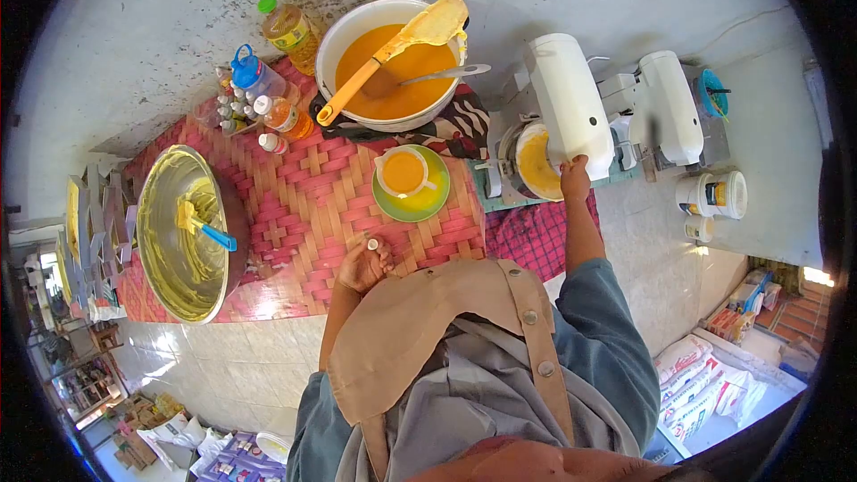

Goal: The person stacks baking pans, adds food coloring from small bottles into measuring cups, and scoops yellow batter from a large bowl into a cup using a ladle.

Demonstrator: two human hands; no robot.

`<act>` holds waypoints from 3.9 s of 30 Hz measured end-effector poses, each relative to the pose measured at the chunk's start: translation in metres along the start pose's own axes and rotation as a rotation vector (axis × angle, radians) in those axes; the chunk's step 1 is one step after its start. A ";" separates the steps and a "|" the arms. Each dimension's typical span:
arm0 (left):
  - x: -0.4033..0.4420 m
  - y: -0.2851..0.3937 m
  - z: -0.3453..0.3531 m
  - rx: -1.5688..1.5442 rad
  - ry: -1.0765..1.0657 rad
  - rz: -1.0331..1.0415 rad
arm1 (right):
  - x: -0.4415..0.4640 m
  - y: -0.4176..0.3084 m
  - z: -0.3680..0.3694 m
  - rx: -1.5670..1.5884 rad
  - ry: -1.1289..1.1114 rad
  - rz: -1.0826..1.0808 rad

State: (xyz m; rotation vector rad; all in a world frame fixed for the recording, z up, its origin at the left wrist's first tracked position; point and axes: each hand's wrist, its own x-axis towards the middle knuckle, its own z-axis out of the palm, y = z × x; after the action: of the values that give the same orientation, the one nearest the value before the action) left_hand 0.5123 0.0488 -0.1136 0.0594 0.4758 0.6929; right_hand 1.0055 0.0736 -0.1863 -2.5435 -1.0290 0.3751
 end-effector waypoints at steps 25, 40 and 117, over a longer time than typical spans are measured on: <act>-0.001 0.000 0.000 0.055 -0.009 0.015 | 0.001 0.002 0.002 0.006 0.013 -0.009; -0.001 -0.001 -0.001 0.049 -0.002 0.023 | -0.001 -0.004 -0.004 0.026 -0.011 0.013; -0.010 0.005 0.037 0.394 0.014 -0.035 | -0.042 -0.016 -0.014 0.927 0.013 0.195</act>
State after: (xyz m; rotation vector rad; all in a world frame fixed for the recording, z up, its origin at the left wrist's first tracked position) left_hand 0.5186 0.0503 -0.0750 0.4156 0.6208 0.5582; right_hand 0.9719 0.0511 -0.1630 -1.7833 -0.4241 0.6915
